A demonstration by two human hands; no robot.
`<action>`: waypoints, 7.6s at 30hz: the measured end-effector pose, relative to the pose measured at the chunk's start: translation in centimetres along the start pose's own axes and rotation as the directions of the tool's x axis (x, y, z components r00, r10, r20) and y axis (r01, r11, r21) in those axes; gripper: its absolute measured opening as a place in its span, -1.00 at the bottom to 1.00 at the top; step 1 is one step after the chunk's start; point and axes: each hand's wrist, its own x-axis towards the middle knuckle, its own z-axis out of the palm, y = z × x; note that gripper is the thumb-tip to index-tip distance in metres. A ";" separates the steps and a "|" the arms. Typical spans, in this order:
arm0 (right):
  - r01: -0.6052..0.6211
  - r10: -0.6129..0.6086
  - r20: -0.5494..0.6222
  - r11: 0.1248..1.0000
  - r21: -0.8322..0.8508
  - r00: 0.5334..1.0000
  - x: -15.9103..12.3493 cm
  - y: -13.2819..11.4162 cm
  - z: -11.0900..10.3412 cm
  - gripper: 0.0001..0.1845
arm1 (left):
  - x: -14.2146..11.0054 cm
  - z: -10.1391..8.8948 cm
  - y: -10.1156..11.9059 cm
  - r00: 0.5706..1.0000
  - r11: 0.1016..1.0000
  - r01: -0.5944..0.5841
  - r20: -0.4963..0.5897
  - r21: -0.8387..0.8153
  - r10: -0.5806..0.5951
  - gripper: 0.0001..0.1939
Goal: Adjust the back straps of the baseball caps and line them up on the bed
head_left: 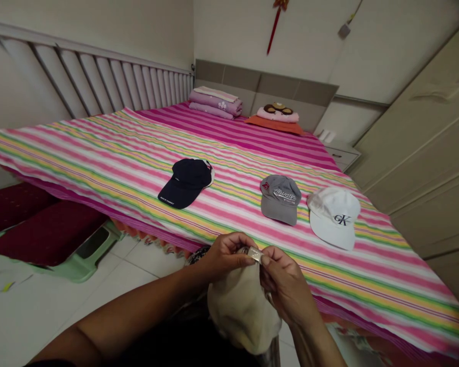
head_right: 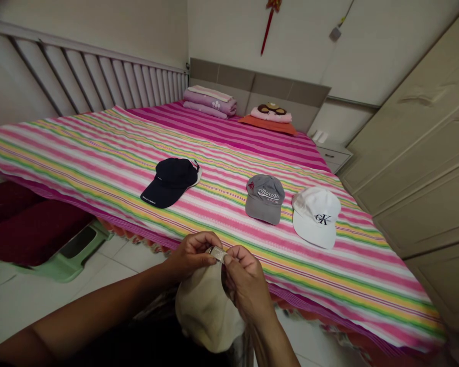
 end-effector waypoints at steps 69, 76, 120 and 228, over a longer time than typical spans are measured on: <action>0.405 -0.619 0.005 0.509 -0.760 0.785 -1.1 0.6 -0.2 -0.87 | 0.3 -0.4 0.2 0.994 0.984 0.107 -0.016 -0.141 -0.110 -0.72; 0.094 -0.121 -0.140 0.978 -0.186 0.983 -1.0 0.8 -0.4 -0.77 | 0.3 -0.5 0.3 0.993 0.987 0.117 0.010 -0.110 -0.116 -0.70; -0.056 0.059 -0.026 0.995 0.080 0.998 -0.6 -0.2 -0.4 -0.70 | 0.1 -1.4 0.2 0.982 0.996 0.036 0.180 0.078 -0.049 -0.76; 0.391 -0.449 0.185 0.427 -0.815 0.874 -0.9 -2.1 0.2 -0.88 | 0.1 0.6 3.0 0.923 0.919 0.384 0.000 -0.091 -0.386 -0.79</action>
